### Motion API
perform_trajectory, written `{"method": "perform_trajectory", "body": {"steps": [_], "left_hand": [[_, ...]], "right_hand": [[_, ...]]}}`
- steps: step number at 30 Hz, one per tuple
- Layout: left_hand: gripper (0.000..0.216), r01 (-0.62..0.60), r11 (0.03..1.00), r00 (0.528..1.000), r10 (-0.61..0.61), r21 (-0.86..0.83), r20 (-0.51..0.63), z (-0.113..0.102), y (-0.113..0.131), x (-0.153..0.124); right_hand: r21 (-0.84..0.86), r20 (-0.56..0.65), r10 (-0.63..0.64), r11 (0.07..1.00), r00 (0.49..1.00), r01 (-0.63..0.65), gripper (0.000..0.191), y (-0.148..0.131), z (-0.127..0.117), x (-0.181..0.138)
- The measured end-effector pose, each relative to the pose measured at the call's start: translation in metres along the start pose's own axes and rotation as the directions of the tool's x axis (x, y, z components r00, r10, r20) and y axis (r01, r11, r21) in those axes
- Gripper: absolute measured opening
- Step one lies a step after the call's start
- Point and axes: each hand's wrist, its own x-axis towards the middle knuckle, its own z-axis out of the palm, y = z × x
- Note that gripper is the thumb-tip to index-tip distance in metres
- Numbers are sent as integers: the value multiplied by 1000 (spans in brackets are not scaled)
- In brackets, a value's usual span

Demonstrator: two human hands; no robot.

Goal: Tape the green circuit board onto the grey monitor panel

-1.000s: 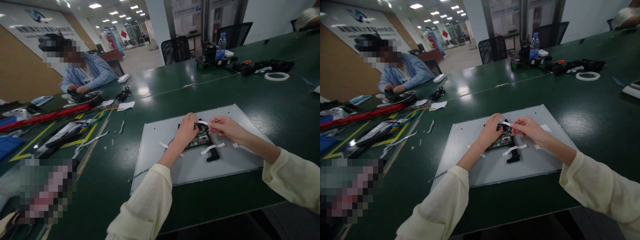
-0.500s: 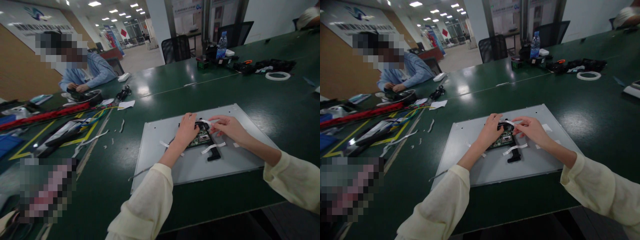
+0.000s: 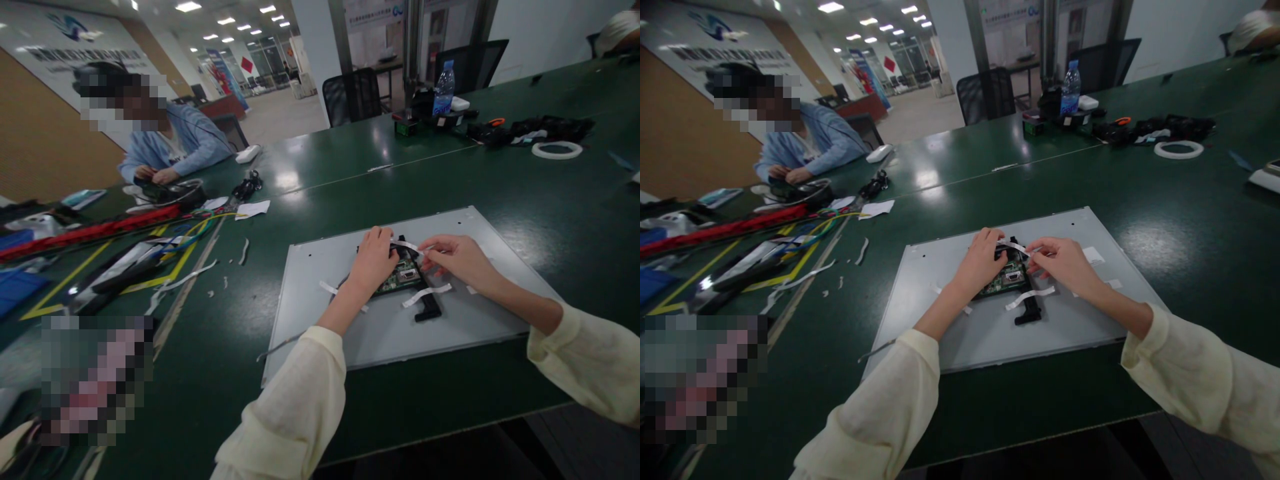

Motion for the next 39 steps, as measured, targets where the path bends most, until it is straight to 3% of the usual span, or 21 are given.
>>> {"method": "perform_trajectory", "body": {"steps": [8,18,23,28,39], "left_hand": [[24,-24,1000,1000,24,16,19,1,-2,1],[22,-50,995,997,44,81,70,-6,3,2],[25,-53,985,990,30,165,136,-13,7,1],[27,-42,980,985,8,192,174,-17,9,0],[44,134,962,975,-171,236,141,-17,34,8]], "right_hand": [[-21,10,-8,1000,1000,8,27,1,0,-1],[-218,2,-68,974,998,67,28,-1,1,-1],[-345,43,-120,930,992,128,22,-1,2,0],[-515,84,-201,830,976,215,17,-1,1,4],[-659,120,-156,726,981,196,18,-6,2,6]]}}
